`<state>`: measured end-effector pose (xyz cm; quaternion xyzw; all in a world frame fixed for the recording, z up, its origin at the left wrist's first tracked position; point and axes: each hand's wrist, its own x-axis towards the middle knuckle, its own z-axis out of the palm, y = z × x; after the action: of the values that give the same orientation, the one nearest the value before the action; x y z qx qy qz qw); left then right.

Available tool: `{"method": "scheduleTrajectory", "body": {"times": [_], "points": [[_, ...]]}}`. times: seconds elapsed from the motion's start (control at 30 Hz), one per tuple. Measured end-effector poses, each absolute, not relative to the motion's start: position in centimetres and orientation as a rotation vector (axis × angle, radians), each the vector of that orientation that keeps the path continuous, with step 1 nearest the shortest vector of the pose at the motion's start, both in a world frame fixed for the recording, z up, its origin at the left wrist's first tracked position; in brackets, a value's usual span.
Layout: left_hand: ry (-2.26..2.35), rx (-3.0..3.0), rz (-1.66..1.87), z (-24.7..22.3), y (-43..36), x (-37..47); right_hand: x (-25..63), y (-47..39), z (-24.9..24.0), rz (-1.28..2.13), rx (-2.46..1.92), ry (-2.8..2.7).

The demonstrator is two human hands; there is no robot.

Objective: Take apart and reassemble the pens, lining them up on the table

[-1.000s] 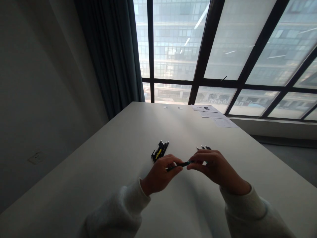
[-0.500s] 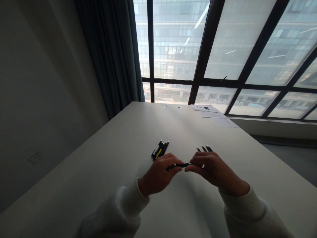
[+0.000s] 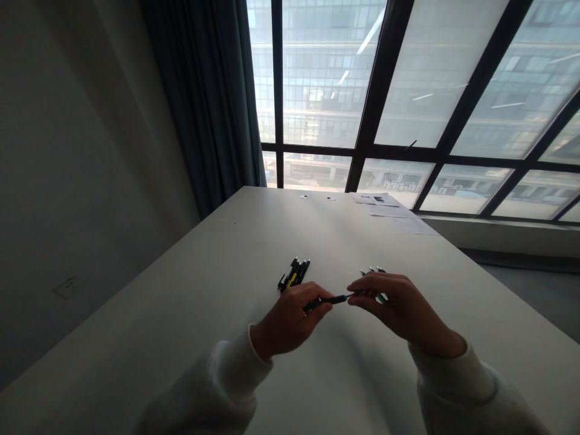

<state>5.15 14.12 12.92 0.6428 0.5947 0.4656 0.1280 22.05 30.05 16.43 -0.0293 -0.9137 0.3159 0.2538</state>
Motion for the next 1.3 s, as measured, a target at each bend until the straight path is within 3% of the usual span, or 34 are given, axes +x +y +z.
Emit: {"method": "scheduleTrajectory", "body": {"times": [1.3], "points": [[1.658, 1.927, 1.371, 13.12, 14.06, 5.36, 22.11, 29.41, 17.04, 0.732, -0.099, -2.662]]}}
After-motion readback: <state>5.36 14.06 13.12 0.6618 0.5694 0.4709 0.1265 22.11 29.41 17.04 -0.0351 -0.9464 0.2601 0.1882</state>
